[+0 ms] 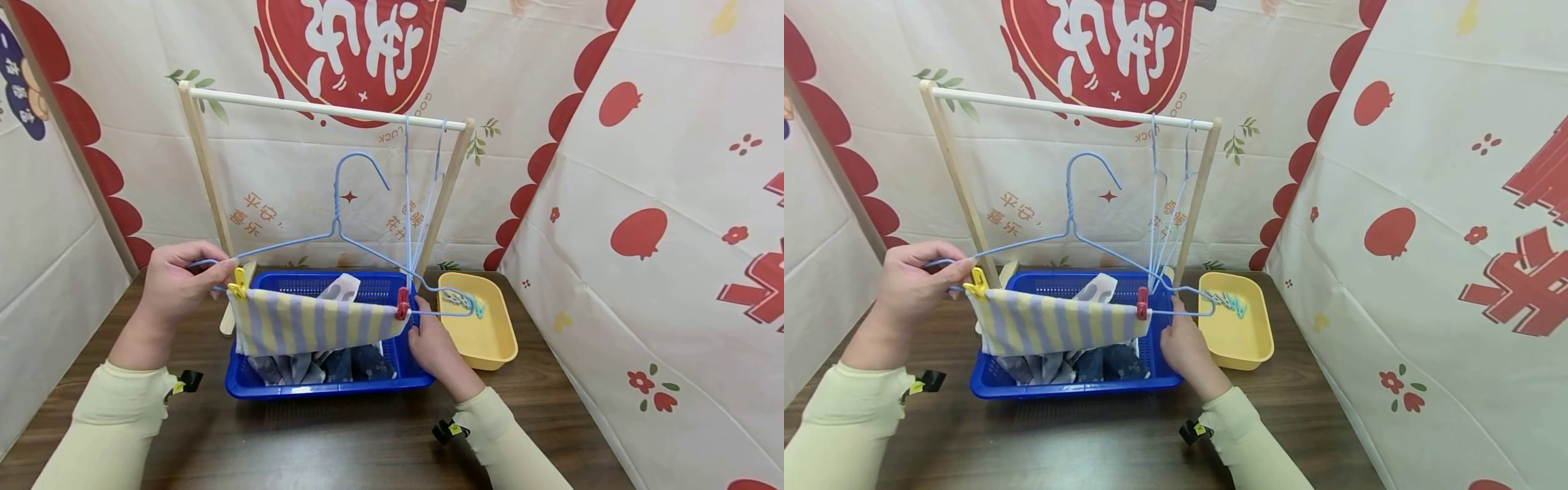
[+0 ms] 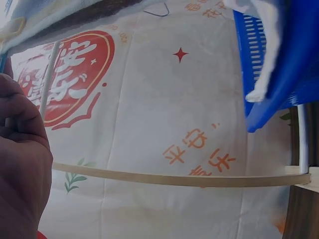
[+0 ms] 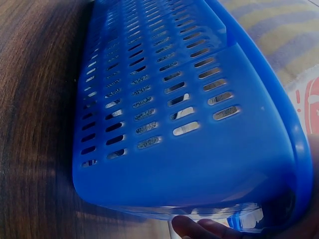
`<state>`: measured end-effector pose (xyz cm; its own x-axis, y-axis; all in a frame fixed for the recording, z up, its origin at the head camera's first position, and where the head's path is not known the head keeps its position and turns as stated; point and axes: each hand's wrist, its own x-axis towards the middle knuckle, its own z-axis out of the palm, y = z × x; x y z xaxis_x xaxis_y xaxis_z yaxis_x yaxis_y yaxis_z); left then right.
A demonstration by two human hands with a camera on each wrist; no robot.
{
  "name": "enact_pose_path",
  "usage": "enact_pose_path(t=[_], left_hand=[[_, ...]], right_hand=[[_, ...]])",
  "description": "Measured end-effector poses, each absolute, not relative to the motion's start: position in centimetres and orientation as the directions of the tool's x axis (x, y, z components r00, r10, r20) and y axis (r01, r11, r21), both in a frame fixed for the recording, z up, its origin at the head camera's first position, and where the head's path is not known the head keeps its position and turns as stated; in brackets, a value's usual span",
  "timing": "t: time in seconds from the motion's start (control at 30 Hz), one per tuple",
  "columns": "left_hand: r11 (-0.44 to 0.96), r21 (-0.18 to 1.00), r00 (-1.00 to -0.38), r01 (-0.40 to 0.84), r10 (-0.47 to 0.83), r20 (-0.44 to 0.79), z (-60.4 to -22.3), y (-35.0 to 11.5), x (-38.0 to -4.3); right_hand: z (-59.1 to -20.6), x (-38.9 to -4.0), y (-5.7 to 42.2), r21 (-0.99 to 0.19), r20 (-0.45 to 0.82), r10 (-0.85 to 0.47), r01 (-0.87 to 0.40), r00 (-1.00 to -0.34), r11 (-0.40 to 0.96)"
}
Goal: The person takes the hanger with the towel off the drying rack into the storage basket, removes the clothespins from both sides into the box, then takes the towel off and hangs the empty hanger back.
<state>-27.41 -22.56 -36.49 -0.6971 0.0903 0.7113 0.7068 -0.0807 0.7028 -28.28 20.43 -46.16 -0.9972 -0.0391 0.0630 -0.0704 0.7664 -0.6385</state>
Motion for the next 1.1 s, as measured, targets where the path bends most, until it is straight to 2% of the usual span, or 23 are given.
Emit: enact_pose_path(t=[0.23,0.67,1.1], left_hand=[[-0.130,0.693,-0.682,0.709,0.125,0.721,-37.7,-21.9,-27.8],[0.092,0.737,-0.742,0.670,0.067,0.667,-39.0,-20.3,-28.0],[0.147,0.760,-0.771,0.634,0.034,0.636,-40.2,-20.0,-28.4]], right_hand=[[-46.5,-28.5,20.5,-0.637,0.093,-0.052,-0.100,-0.994,0.765],[-46.4,-28.5,20.6,-0.650,0.096,-0.057,-0.106,-0.994,0.752],[-46.1,-28.4,20.4,-0.649,0.022,-0.018,-0.028,-1.000,0.760]])
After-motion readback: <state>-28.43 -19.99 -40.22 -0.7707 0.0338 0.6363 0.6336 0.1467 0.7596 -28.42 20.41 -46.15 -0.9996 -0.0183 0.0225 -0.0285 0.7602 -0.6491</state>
